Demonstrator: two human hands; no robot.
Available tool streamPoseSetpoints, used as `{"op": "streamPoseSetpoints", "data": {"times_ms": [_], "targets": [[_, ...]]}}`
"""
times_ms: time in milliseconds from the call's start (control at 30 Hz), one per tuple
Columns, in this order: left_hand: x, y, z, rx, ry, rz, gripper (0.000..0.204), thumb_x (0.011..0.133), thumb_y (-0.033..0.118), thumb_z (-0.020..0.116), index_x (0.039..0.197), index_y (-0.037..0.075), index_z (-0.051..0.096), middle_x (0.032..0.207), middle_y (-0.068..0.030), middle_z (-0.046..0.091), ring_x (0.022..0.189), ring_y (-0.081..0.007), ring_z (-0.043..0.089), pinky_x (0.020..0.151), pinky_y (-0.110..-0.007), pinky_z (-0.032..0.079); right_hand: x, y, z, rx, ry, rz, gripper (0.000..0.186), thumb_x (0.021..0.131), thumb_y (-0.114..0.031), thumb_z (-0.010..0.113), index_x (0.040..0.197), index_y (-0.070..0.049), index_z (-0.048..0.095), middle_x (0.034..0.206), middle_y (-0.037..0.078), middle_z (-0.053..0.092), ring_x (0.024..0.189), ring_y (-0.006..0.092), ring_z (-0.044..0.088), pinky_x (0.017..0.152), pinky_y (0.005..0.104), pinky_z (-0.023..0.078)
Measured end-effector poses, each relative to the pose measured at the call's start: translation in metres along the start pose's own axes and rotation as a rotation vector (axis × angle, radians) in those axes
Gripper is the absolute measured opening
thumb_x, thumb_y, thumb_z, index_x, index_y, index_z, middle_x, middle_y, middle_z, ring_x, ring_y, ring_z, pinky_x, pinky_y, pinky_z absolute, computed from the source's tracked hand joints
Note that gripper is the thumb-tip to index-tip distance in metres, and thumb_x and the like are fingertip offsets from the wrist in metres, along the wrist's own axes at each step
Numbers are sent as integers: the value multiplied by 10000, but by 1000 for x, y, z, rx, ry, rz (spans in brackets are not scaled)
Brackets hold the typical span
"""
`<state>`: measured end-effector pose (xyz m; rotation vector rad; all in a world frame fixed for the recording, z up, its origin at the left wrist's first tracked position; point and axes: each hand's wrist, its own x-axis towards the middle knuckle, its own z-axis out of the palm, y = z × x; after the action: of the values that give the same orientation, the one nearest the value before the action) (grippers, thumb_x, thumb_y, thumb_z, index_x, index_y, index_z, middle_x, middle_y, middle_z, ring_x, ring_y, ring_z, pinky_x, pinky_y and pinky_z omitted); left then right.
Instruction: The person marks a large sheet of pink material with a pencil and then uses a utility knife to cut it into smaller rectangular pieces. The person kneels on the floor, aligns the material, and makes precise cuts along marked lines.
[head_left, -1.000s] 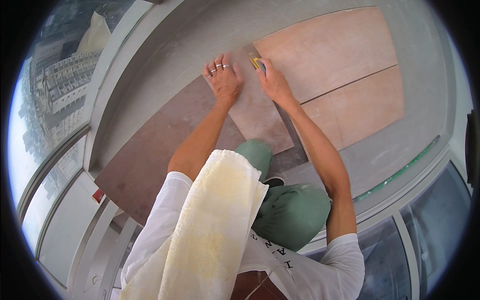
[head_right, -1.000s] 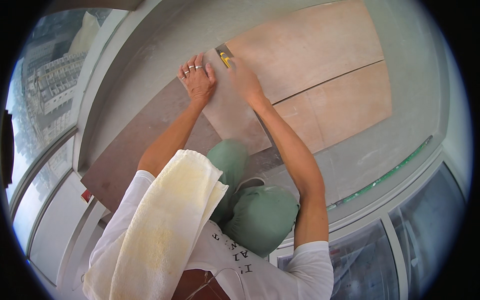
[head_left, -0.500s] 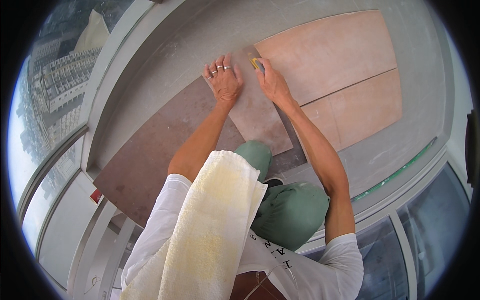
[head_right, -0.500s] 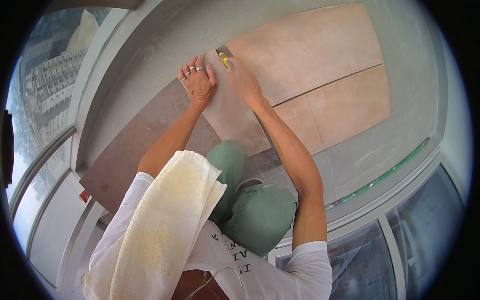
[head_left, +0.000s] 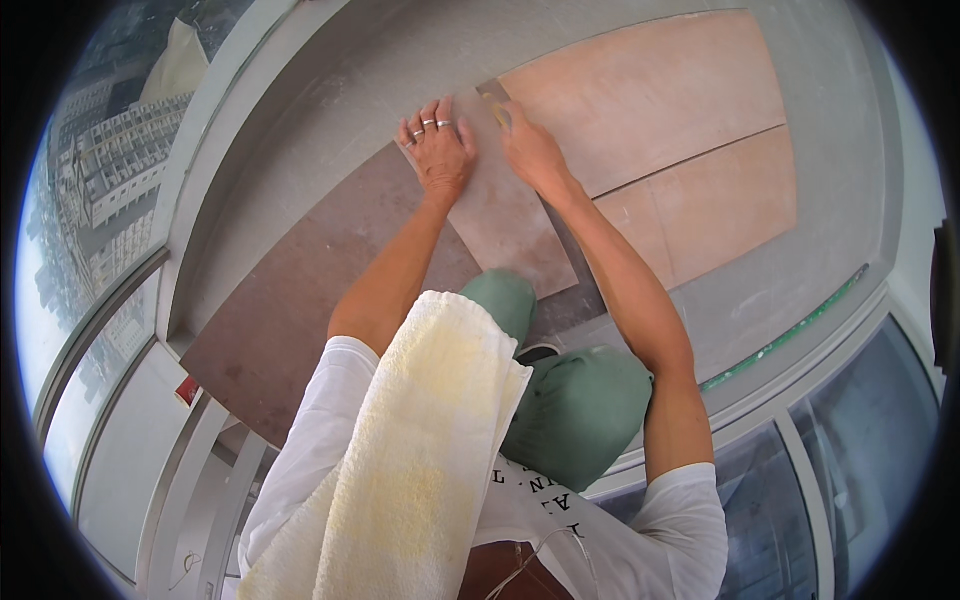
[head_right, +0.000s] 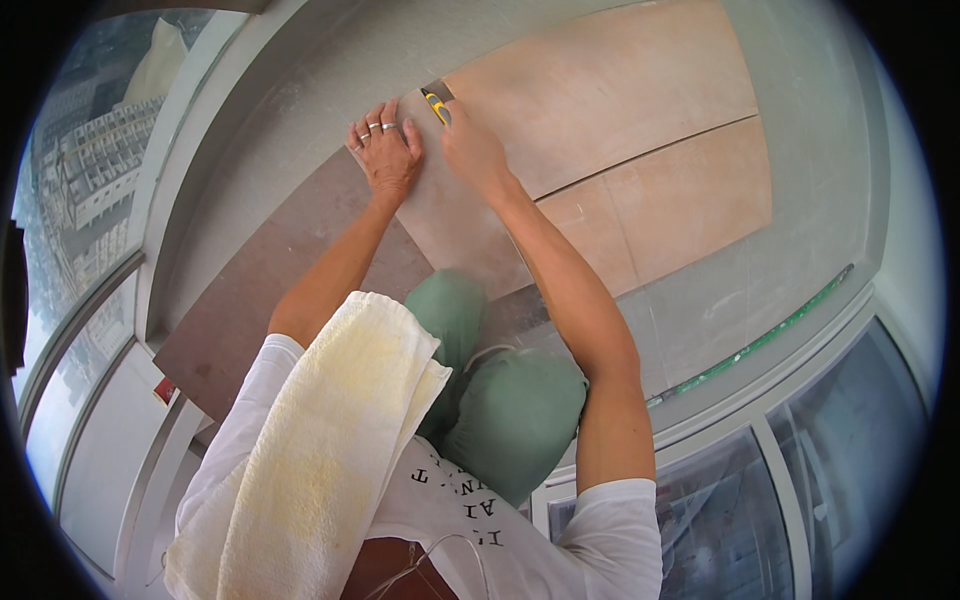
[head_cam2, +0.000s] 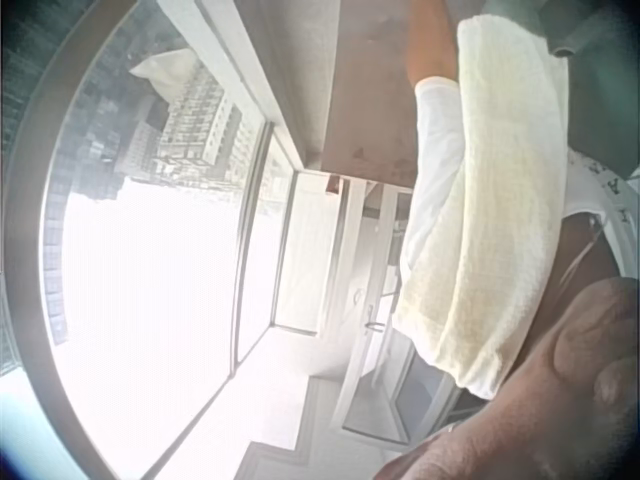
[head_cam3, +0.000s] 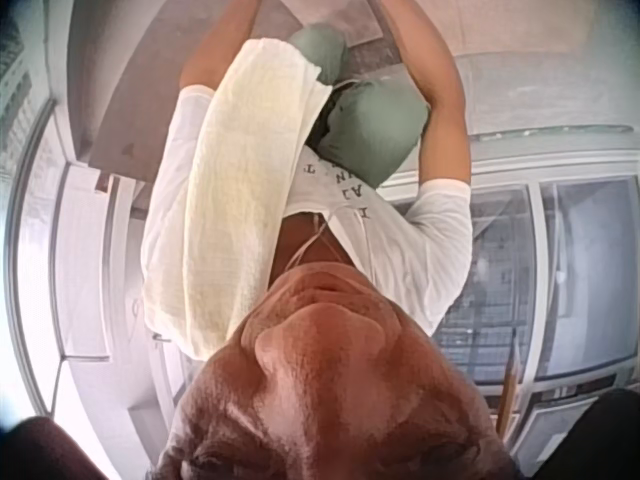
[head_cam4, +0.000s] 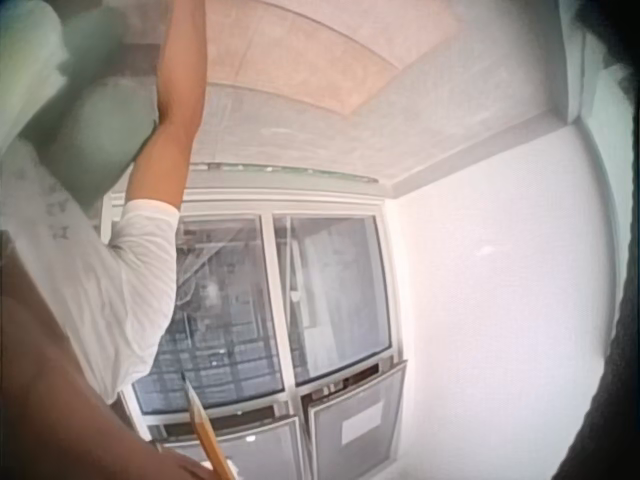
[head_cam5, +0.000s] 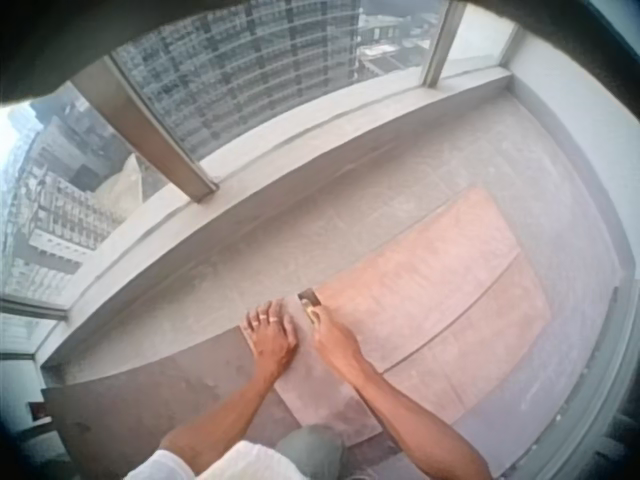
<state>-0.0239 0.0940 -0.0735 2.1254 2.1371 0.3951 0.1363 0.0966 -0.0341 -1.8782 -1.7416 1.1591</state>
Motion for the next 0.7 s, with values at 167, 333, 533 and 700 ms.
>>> {"op": "streamPoseSetpoints", "data": {"times_ms": [167, 333, 533, 700], "targets": [[-1, -3, 2, 12, 0, 3, 454, 939, 316, 534, 1348, 121, 551, 1315, -91, 567, 1286, -283, 464, 1174, -496, 178, -2, -7, -3, -42, 5, -37, 307, 910, -140, 573, 1174, -36, 456, 863, 251, 665, 769, 463, 647, 659, 555, 506], [0, 1, 0, 11, -10, 7, 457, 941, 319, 534, 1352, 122, 550, 1328, -87, 561, 1283, -277, 467, 1176, -495, 177, -13, 1, -4, -59, -2, -13, 293, 917, -134, 556, 1176, -32, 464, 865, 247, 669, 778, 458, 654, 659, 555, 508], [-1, 1, -1, 12, -18, -2, 455, 939, 317, 537, 1349, 120, 554, 1328, -84, 560, 1283, -270, 468, 1174, -494, 181, -21, -5, -9, -21, -27, 35, 311, 920, -137, 533, 1201, -25, 462, 872, 271, 663, 824, 480, 645, 701, 568, 498], [0, 2, -2, -6, 9, 12, 437, 931, 293, 549, 1325, 105, 575, 1308, -93, 574, 1276, -275, 472, 1168, -499, 185, -34, -2, -16, -19, -133, 151, 344, 962, -188, 502, 1282, -82, 440, 914, 334, 649, 881, 547, 609, 771, 603, 467]]}}
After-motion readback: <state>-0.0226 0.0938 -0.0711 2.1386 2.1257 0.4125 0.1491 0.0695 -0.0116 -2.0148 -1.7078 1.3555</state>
